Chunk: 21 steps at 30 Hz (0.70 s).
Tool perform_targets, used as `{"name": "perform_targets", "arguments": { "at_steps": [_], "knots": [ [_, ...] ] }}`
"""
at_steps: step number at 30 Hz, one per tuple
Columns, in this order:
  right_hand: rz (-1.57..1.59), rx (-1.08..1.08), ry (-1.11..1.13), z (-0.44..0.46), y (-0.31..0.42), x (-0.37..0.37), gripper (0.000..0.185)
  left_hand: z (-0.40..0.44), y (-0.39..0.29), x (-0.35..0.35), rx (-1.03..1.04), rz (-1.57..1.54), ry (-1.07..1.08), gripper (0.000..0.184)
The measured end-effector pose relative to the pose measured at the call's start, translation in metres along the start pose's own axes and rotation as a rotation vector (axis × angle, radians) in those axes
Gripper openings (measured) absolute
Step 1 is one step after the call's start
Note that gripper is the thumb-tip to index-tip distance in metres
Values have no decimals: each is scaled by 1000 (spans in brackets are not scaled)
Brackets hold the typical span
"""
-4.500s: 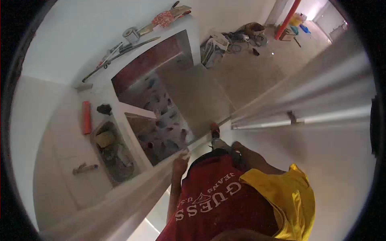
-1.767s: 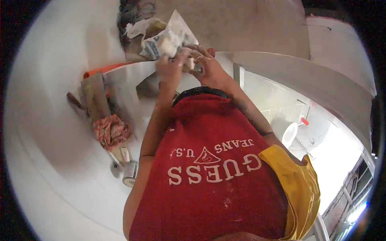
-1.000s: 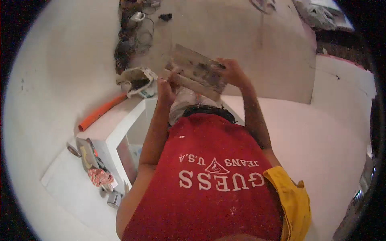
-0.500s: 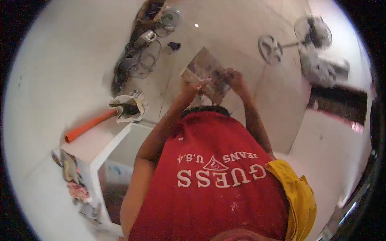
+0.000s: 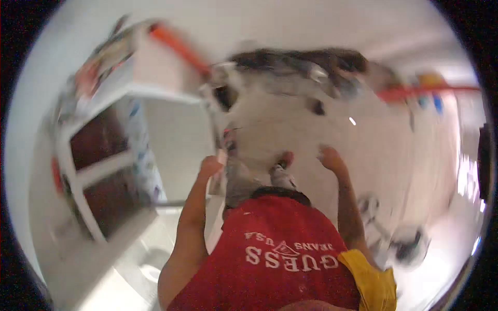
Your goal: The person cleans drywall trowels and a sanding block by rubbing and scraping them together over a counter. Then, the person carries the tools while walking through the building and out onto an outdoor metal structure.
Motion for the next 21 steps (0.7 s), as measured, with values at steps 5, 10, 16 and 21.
{"name": "perform_targets", "arguments": {
  "at_steps": [5, 10, 16, 21],
  "knots": [
    [194, -137, 395, 82, 91, -32, 38, -109, 62, 38, -577, -247, 413, 46],
    [79, -393, 221, 187, 188, -53, 34, -147, 134, 114, -799, -514, 477, 46],
    [118, -701, -36, 335, 444, -206, 27, -120, 224, 45, -662, -490, 315, 37],
    [-163, -896, -574, 385, 671, -345, 59, -85, 269, -78, -450, -414, -139, 31]
  ]
}}
Point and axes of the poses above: each hand's wrist, its own z-axis towards the middle knuckle, its own x-axis out of the palm, y = z × x, the point moved 7 cm from there along z, towards the middle knuckle, and after that the axes turned 11 degrees about -z, right-handed, at the moved point
